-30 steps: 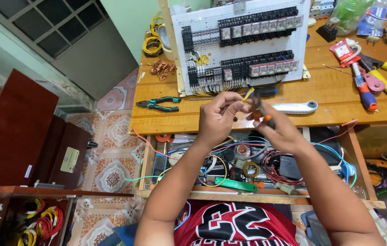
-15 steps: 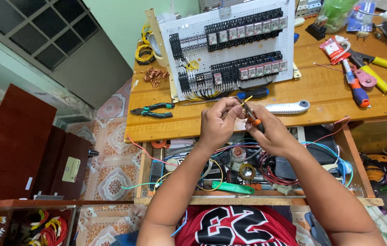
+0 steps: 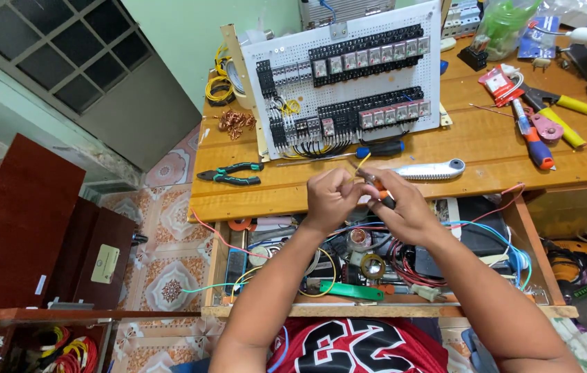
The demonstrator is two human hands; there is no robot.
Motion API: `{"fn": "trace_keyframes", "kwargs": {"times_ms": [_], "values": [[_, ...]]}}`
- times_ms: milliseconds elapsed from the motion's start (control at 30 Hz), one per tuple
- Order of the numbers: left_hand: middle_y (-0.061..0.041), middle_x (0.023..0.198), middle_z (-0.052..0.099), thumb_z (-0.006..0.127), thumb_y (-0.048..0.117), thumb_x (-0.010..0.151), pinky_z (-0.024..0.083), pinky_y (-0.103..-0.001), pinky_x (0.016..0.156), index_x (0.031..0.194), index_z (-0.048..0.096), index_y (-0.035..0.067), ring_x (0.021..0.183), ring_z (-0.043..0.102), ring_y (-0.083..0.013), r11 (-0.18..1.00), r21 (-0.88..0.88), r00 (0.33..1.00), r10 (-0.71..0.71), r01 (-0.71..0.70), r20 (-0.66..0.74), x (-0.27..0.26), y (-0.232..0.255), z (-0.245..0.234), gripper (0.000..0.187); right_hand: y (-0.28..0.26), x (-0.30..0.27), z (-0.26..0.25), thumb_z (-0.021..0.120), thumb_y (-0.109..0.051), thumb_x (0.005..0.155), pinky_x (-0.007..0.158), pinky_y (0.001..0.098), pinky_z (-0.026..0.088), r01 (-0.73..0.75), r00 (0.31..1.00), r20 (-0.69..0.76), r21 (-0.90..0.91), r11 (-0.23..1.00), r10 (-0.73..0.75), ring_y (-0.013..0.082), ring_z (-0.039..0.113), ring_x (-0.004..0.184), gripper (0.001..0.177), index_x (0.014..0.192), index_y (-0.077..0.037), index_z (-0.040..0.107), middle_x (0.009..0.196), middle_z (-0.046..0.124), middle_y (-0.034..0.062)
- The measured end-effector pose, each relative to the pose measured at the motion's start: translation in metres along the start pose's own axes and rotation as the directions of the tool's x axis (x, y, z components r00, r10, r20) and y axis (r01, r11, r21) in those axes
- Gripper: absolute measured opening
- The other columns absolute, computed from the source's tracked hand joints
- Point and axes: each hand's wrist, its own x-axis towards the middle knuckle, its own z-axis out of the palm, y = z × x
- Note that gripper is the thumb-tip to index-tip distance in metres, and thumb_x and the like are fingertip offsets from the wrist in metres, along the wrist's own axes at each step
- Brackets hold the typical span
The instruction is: Stripping insulation from electrical cables and wires using pliers at a workbench
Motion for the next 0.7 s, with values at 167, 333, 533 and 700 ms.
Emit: {"fn": "trace_keyframes", "kwargs": {"times_ms": [167,333,533,700], "values": [[-0.002,0.045,0.03,0.074,0.008,0.083,0.032,-0.028,0.043,0.055,0.034,0.013,0.039,0.037,-0.0255,0.992,-0.105,0.984,0.048,-0.066,-0.171,0.013,0.022,0.01,0.05,-0.009,0.006,-0.002,0.061,-0.011,0.086,0.041,0.0363,0.049,-0.315,0.944,0.029,0.363,0.877,0.327,0.0228,0.06,0.049,0.023,0.109,-0.012,0.059,0.069,0.063,0.0103],[-0.003,0.045,0.032,0.086,0.018,0.08,0.034,-0.028,0.044,0.055,0.036,0.013,0.039,0.041,-0.0247,0.997,-0.072,0.978,-0.025,0.01,-0.208,0.018,0.017,0.006,0.056,0.0,0.002,0.001,0.057,0.0,0.087,0.038,0.0309,0.048,-0.241,0.95,-0.016,0.596,0.766,0.311,0.02,0.058,0.054,0.04,0.126,-0.006,0.056,0.086,0.062,0.0154],[0.0,0.049,0.037,0.087,0.025,0.083,0.035,-0.023,0.043,0.071,0.051,0.011,0.043,0.045,-0.0128,0.95,-0.218,0.953,-0.258,0.221,-0.16,0.007,-0.016,0.007,0.04,0.019,0.006,0.002,0.06,-0.004,0.084,0.054,0.0363,0.053,-0.22,0.968,-0.01,0.434,0.874,0.249,0.0245,0.064,0.072,0.05,0.133,-0.007,0.058,0.094,0.067,0.0149],[0.011,0.056,0.043,0.065,0.008,0.099,0.028,-0.014,0.038,0.119,0.058,0.002,0.041,0.037,0.0049,0.572,-0.672,0.836,-0.533,0.471,0.133,0.014,-0.01,-0.008,0.022,0.008,0.003,0.004,0.064,-0.012,0.083,0.074,0.05,0.053,-0.14,0.976,0.202,0.298,0.944,0.081,0.0335,0.062,0.081,0.032,0.114,-0.002,0.066,0.089,0.067,0.0201]]}}
